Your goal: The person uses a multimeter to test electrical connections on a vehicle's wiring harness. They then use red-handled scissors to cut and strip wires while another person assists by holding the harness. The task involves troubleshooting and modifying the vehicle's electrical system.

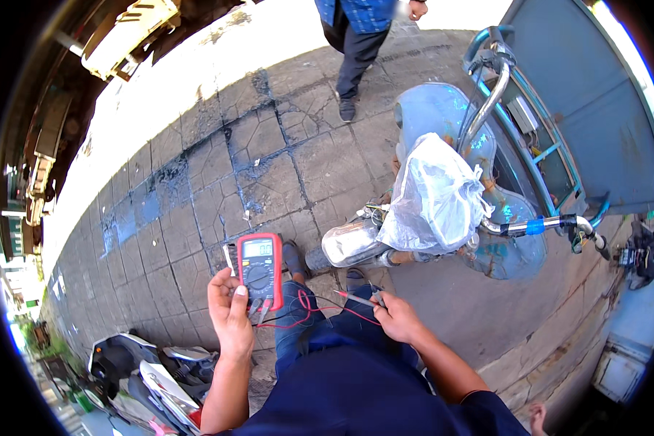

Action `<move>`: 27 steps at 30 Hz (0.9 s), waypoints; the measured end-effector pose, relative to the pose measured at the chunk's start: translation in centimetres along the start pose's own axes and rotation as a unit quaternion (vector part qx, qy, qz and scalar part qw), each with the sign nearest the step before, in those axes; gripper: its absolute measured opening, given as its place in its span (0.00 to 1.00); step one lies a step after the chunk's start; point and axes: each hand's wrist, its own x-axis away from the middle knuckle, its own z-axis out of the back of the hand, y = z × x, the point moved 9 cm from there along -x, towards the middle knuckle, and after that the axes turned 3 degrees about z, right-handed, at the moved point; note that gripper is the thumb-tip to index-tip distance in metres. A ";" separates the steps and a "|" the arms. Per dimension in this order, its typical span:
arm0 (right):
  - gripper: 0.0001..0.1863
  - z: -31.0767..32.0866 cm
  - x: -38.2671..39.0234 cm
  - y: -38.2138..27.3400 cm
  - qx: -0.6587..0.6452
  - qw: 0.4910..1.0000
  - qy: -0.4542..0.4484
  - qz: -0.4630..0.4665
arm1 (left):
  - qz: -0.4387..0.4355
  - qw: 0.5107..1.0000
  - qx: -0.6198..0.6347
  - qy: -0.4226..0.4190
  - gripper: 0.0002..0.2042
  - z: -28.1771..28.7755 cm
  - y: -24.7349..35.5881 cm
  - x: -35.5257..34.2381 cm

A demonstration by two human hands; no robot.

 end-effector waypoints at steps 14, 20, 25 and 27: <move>0.15 -4.5 6.3 4.2 0.070 0.881 0.225 -0.409 | 0.167 0.858 -0.194 -0.444 0.21 -10.1 -20.2 -14.6; 0.15 -7.7 5.3 7.5 0.024 0.875 0.224 -0.429 | 0.100 0.779 -0.252 -0.565 0.24 -12.2 -25.5 -14.5; 0.13 -8.9 2.0 13.7 0.027 0.881 0.335 -0.333 | 0.126 0.764 -0.226 -0.591 0.24 -15.5 -31.6 -14.8; 0.12 -9.1 1.2 16.0 0.009 0.868 0.389 -0.307 | 0.146 0.770 -0.209 -0.585 0.23 -17.1 -33.4 -15.2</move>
